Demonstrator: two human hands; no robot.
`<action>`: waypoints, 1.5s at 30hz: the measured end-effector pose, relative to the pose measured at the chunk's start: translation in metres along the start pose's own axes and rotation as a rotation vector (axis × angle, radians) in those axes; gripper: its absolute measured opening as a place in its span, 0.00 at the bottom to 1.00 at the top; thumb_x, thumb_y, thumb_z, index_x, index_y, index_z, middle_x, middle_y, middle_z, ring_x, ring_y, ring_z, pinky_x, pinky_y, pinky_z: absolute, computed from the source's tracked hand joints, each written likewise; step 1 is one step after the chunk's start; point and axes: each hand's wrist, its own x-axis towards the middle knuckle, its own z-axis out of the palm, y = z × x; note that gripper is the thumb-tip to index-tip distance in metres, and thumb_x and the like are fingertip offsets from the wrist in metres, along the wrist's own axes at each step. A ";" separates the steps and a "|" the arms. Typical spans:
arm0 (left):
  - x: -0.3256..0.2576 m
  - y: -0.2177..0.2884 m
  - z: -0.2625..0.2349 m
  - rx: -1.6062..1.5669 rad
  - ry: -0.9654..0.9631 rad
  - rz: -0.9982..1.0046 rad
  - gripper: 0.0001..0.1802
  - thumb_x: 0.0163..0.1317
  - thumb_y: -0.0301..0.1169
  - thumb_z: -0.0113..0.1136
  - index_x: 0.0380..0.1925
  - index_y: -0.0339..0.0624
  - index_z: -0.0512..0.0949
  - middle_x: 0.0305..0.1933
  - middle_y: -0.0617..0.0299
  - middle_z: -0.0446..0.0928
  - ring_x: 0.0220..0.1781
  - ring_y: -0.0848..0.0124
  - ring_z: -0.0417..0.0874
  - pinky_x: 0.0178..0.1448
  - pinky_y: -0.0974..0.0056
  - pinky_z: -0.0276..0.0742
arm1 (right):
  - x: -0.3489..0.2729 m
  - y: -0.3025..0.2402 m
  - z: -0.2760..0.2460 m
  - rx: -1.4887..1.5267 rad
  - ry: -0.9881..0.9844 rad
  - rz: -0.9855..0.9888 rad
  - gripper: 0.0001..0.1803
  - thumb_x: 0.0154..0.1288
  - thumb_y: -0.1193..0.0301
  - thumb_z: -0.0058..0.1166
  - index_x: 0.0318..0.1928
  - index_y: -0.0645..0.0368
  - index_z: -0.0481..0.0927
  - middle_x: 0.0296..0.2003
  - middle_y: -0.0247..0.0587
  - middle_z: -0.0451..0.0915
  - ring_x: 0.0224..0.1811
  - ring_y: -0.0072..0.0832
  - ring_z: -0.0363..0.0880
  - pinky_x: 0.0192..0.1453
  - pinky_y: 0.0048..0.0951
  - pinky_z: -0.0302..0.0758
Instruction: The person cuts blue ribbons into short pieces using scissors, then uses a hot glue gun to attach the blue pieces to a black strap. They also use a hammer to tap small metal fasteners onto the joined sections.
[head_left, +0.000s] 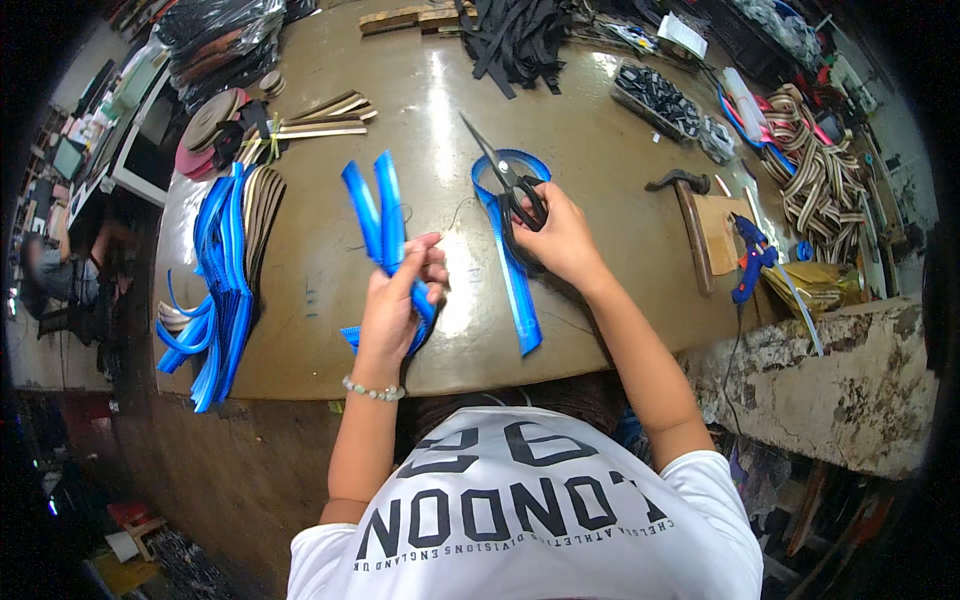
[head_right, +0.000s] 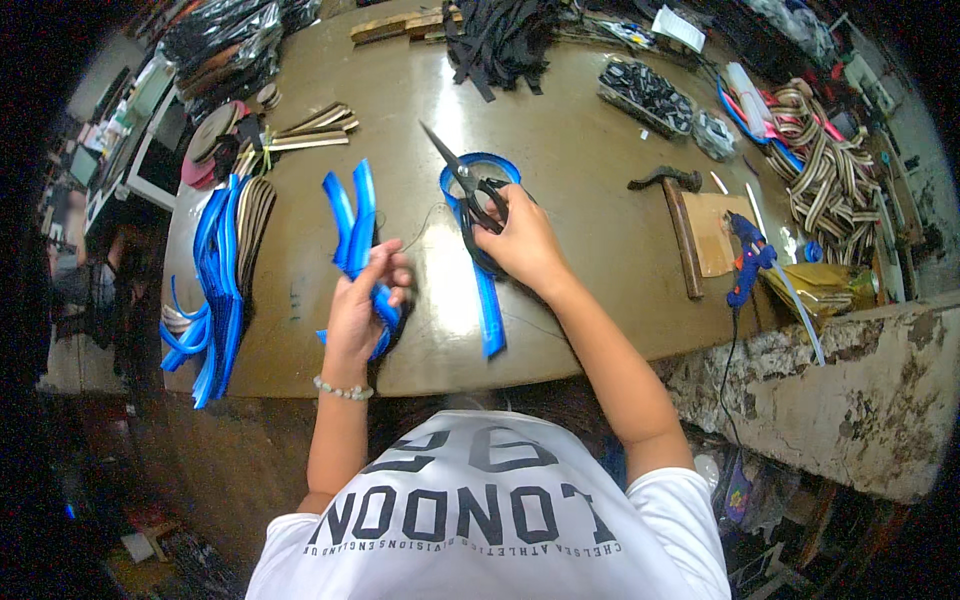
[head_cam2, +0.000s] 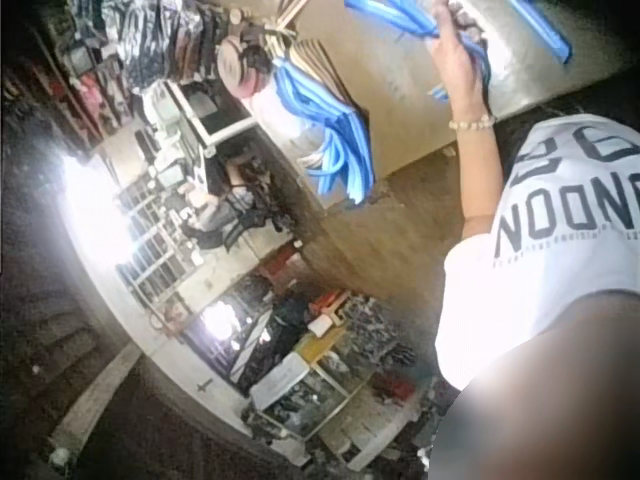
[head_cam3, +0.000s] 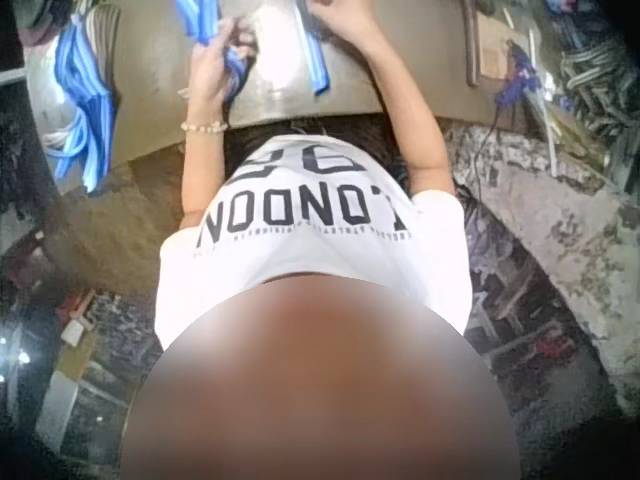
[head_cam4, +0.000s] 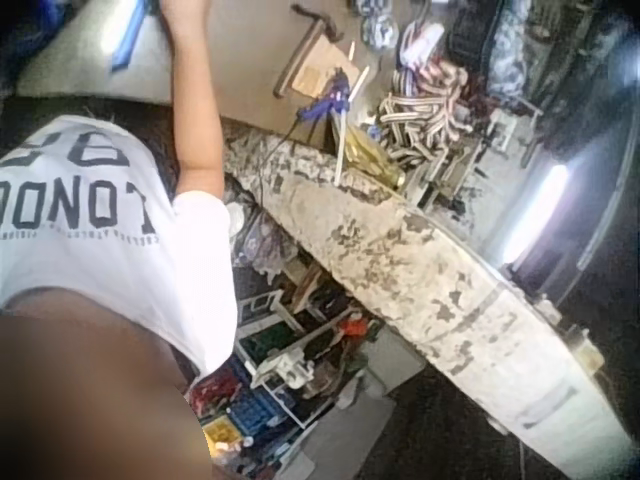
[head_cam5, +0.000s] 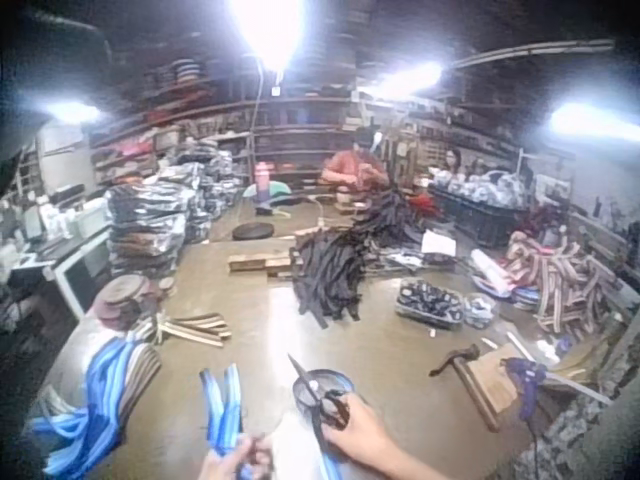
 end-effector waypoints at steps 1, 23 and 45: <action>0.002 -0.002 0.004 0.005 -0.025 -0.002 0.20 0.73 0.35 0.53 0.56 0.28 0.71 0.43 0.56 0.78 0.36 0.74 0.78 0.32 0.73 0.75 | -0.002 -0.003 0.001 0.011 -0.017 0.012 0.23 0.52 0.73 0.66 0.47 0.67 0.73 0.41 0.50 0.82 0.41 0.38 0.84 0.48 0.36 0.79; 0.010 0.034 0.012 -0.113 -0.046 0.328 0.15 0.73 0.40 0.54 0.50 0.41 0.69 0.32 0.66 0.63 0.29 0.77 0.62 0.35 0.69 0.64 | 0.189 0.198 -0.407 -0.491 1.201 0.607 0.26 0.53 0.57 0.65 0.44 0.67 0.84 0.48 0.61 0.82 0.53 0.51 0.82 0.57 0.42 0.79; 0.055 0.057 -0.025 -0.988 -0.315 -0.335 0.17 0.77 0.40 0.39 0.42 0.38 0.71 0.23 0.67 0.61 0.22 0.76 0.61 0.23 0.69 0.58 | 0.206 0.039 -0.350 -0.377 0.857 -0.163 0.23 0.57 0.58 0.62 0.46 0.65 0.79 0.39 0.51 0.84 0.42 0.42 0.83 0.51 0.37 0.75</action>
